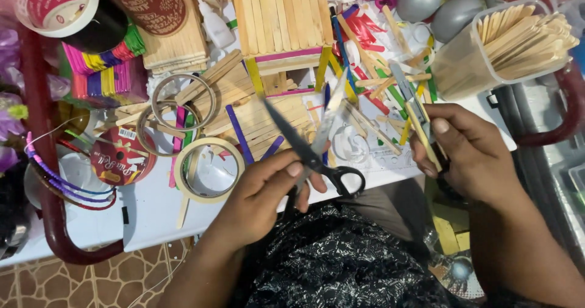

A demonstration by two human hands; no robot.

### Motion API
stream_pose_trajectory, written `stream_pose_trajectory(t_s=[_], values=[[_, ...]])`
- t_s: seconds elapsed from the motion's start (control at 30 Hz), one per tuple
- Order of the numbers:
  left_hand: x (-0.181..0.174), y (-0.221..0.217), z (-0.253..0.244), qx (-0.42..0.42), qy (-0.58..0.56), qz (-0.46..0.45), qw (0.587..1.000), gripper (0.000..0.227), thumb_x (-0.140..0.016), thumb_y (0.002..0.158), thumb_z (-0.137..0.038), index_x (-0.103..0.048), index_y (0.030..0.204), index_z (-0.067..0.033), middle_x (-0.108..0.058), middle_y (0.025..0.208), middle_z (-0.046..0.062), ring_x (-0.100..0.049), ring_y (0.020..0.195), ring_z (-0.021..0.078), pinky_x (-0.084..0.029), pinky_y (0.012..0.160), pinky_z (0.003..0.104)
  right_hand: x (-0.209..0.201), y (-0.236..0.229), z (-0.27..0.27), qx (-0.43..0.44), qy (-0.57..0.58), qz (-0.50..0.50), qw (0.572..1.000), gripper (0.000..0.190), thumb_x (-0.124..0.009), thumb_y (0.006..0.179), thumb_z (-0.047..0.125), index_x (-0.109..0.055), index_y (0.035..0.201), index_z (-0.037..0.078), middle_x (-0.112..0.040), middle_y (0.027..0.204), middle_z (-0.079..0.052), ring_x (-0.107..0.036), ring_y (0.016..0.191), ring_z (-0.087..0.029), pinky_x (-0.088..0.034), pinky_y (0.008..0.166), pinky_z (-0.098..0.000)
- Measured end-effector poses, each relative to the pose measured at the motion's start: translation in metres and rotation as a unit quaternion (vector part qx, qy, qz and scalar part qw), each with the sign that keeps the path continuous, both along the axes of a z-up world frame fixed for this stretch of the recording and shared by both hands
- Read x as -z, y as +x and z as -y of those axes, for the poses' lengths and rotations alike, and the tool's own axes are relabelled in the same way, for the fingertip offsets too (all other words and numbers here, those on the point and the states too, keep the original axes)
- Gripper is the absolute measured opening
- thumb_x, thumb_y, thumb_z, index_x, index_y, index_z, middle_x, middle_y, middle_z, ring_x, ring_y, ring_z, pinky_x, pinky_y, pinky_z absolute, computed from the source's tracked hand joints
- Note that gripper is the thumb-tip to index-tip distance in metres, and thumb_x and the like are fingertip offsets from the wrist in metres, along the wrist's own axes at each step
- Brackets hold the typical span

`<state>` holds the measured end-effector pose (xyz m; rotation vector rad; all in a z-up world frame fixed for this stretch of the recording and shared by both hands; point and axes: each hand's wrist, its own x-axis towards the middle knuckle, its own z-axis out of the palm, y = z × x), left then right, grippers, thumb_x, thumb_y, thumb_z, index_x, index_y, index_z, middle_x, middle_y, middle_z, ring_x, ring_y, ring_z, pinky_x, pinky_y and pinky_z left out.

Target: The person is preparing and attaching small colored sticks and tape to decorate a popsicle stick house.

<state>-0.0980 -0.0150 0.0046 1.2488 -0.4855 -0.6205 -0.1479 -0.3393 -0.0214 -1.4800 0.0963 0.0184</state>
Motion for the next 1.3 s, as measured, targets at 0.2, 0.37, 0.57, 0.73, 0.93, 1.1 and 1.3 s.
stream_pose_trajectory(t_s=[0.2,0.37,0.57,0.73,0.93,1.1,1.3], values=[[0.018,-0.005,-0.023,-0.004,-0.122,-0.003,0.993,0.020,-0.050,0.110,-0.021,-0.065,0.110,-0.0080,-0.069,0.087,0.004,-0.065,0.065,0.0127,-0.060,0.078,0.033,0.002,0.006,-0.005,-0.068,0.062,0.028,0.995,0.039,-0.051,0.099,0.006,-0.053,0.137,-0.004,-0.063,0.083,-0.012,-0.053,0.061,-0.015,-0.046,0.054,-0.0270],[0.018,-0.025,-0.051,-0.084,-0.178,0.005,0.980,0.038,-0.062,0.105,-0.015,-0.056,0.136,0.0052,-0.074,0.099,0.016,-0.075,0.087,0.0274,-0.064,0.081,0.044,0.002,0.007,-0.006,-0.090,0.018,0.013,0.996,0.037,-0.051,0.098,0.005,-0.054,0.133,-0.006,-0.064,0.082,-0.012,-0.053,0.062,-0.016,-0.045,0.055,-0.0280],[0.003,-0.031,-0.045,-0.343,0.089,0.164,0.921,0.031,-0.070,0.092,-0.002,-0.066,0.122,0.0048,-0.069,0.083,0.011,-0.067,0.072,0.0185,-0.053,0.053,0.019,-0.006,0.006,-0.016,-0.103,-0.030,0.043,0.993,0.046,-0.045,0.097,0.000,-0.048,0.142,-0.009,-0.065,0.089,-0.015,-0.060,0.066,-0.021,-0.053,0.059,-0.0316],[0.001,-0.015,-0.023,-0.425,0.168,0.280,0.844,0.031,-0.076,0.090,0.000,-0.068,0.118,0.0095,-0.074,0.087,0.013,-0.062,0.066,0.0121,-0.047,0.059,0.021,-0.009,-0.010,-0.033,-0.076,-0.081,0.083,0.990,0.050,-0.047,0.097,-0.005,-0.042,0.146,-0.012,-0.066,0.096,-0.019,-0.069,0.069,-0.025,-0.061,0.063,-0.0340],[-0.008,-0.006,-0.004,-0.439,0.194,0.356,0.802,0.028,-0.076,0.091,0.008,-0.067,0.117,0.0113,-0.076,0.088,0.015,-0.063,0.064,0.0124,-0.049,0.057,0.021,0.011,-0.013,-0.075,-0.105,-0.237,0.254,0.932,0.047,-0.055,0.097,0.002,-0.048,0.143,-0.004,-0.076,0.092,-0.010,-0.056,0.046,-0.006,-0.044,0.036,-0.0193],[-0.010,0.000,0.005,-0.436,0.183,0.305,0.826,0.031,-0.075,0.091,0.005,-0.065,0.120,0.0104,-0.075,0.088,0.015,-0.072,0.070,0.0159,-0.058,0.062,0.023,0.005,-0.005,-0.108,-0.056,-0.361,0.268,0.892,0.050,-0.057,0.095,0.001,-0.049,0.144,-0.007,-0.073,0.093,-0.014,-0.056,0.054,-0.014,-0.048,0.049,-0.0275],[0.000,-0.002,0.007,-0.415,0.124,0.213,0.876,0.040,-0.069,0.096,0.004,-0.055,0.133,0.0091,-0.065,0.079,0.008,-0.076,0.070,0.0166,-0.055,0.060,0.019,0.028,0.002,-0.114,-0.033,-0.432,0.294,0.852,0.053,-0.058,0.094,-0.001,-0.050,0.146,0.002,-0.060,0.078,-0.005,-0.046,0.054,-0.015,-0.037,0.047,-0.0289]])
